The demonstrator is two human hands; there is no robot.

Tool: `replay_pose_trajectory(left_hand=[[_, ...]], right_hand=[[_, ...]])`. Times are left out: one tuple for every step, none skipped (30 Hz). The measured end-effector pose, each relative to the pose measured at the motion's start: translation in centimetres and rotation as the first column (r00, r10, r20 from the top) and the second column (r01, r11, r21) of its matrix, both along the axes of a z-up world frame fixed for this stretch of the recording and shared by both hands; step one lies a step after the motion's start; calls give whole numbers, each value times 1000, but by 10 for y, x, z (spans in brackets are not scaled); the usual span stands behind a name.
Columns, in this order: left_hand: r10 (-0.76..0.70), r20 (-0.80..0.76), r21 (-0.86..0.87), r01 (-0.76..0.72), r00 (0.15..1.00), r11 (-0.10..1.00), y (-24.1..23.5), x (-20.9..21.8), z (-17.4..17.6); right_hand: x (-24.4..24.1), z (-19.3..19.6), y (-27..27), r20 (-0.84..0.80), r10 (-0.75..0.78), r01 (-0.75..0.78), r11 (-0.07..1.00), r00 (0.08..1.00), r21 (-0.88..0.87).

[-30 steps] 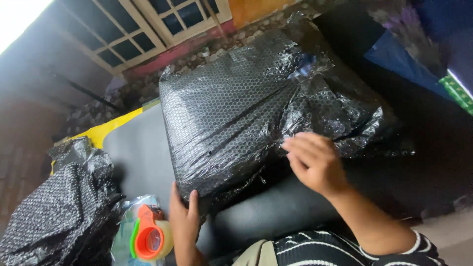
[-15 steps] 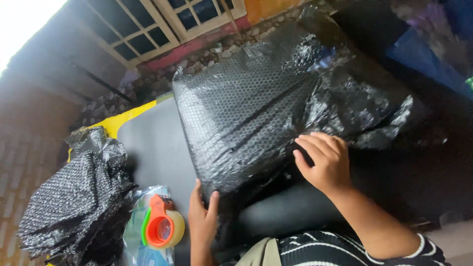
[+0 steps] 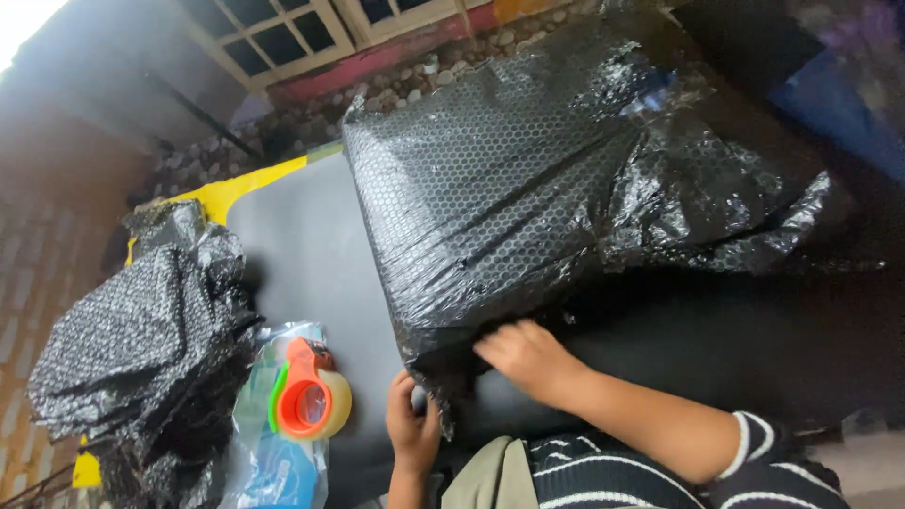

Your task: The person wraps a large rectangular item in black bubble wrap on a table. They use a tape dispenser to apply clear tape, folding and smoothing the wrap to secure the package. The person repeatedly tapes and adjusts the bubble wrap to ensure the item is fully enclosed.

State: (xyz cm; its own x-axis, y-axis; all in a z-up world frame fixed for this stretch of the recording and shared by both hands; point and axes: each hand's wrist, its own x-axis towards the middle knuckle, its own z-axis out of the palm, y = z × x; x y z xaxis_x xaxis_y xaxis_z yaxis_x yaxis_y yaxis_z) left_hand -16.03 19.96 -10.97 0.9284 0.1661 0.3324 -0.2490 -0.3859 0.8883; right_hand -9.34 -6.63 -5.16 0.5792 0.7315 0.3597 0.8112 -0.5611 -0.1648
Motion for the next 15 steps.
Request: replay_pose_trajectory(left_hand=[[-21, 129, 257, -13, 991, 966, 3, 1, -7], [-74, 247, 495, -59, 966, 867, 7, 4, -14], [-64, 248, 494, -69, 967, 867, 2, 7, -2], [-159, 320, 552, -48, 934, 833, -4, 10, 10], [-256, 381, 610, -33, 889, 792, -9, 13, 22], [-247, 377, 608, -38, 893, 793, -15, 16, 33], [-287, 381, 668, -47, 879, 743, -21, 20, 44], [-330, 383, 724, -59, 863, 687, -27, 26, 56], [-323, 385, 723, -65, 865, 688, -29, 30, 55], [-314, 394, 743, -98, 864, 662, -30, 34, 55], [-306, 403, 762, -131, 863, 634, -32, 39, 54], [-305, 403, 763, -133, 863, 633, -30, 44, 38], [-265, 456, 766, -224, 849, 603, -29, 50, 22], [-229, 510, 762, -311, 830, 568, -27, 57, 6], [-230, 510, 763, -312, 829, 567, -31, 56, 20]], right_hand=[[5, -18, 7, 107, -113, 111, 993, 988, 26], [12, -37, 15, 211, -226, 217, 974, 951, 66], [12, -29, 15, 213, -216, 207, 976, 953, 66], [11, -22, 15, 195, -193, 169, 977, 962, 131], [11, -16, 15, 178, -168, 132, 972, 970, 196], [8, -5, 12, 174, -158, 124, 973, 972, 193], [6, 5, 9, 213, -91, 48, 979, 973, 198], [5, 16, 6, 256, -26, -27, 979, 966, 202], [5, 23, 4, 257, -18, -34, 979, 966, 200], [5, 29, 2, 272, 25, -82, 977, 962, 198], [4, 36, 0, 287, 68, -128, 972, 956, 196], [7, 37, 1, 288, 69, -130, 972, 955, 198], [9, 38, 3, 364, 57, -151, 960, 930, 236], [11, 39, 4, 436, 37, -171, 947, 899, 272], [14, 46, 6, 437, 36, -171, 947, 899, 273]])
